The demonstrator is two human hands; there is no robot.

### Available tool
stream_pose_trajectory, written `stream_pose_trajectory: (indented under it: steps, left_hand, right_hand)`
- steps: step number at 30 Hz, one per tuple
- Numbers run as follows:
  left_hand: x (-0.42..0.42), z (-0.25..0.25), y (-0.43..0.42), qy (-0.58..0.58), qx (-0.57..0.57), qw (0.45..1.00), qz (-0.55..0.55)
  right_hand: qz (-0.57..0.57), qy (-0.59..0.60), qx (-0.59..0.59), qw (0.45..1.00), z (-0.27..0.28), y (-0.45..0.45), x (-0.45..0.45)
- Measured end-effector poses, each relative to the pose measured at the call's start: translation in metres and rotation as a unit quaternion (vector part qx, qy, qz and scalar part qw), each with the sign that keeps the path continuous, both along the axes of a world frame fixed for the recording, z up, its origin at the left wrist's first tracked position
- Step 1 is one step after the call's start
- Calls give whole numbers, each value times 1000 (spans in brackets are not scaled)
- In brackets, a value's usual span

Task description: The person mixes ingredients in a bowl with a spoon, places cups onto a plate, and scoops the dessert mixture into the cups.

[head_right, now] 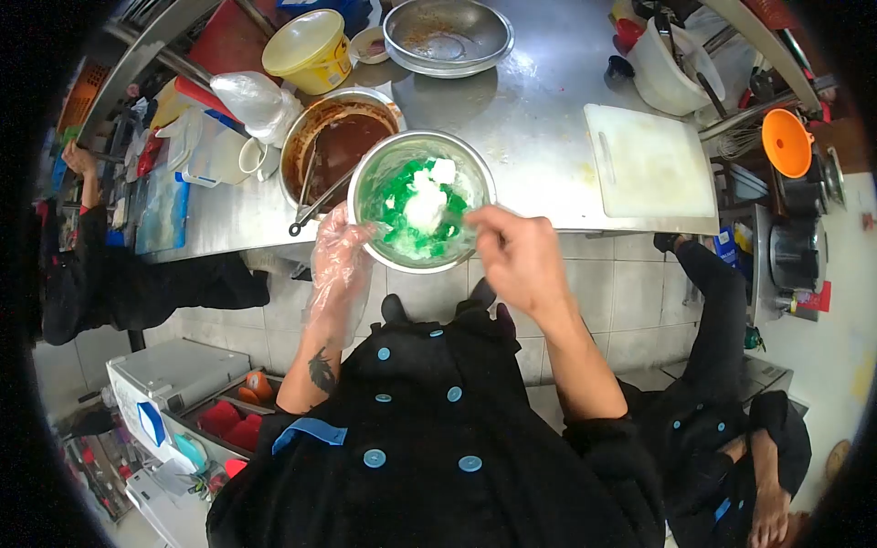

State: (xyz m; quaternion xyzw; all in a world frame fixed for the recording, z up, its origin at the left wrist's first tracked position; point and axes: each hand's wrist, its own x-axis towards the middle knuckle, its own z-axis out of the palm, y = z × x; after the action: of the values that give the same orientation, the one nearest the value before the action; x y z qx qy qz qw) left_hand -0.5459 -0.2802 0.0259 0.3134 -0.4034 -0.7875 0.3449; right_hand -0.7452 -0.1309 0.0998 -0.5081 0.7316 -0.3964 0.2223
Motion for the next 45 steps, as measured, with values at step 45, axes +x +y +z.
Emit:
stream_pose_trajectory:
  steps: [45]
  left_hand:
    - [-13,43,-28,-18,-19,994,-103]
  right_hand:
    - [-110,447,-26,888,60,9,41]
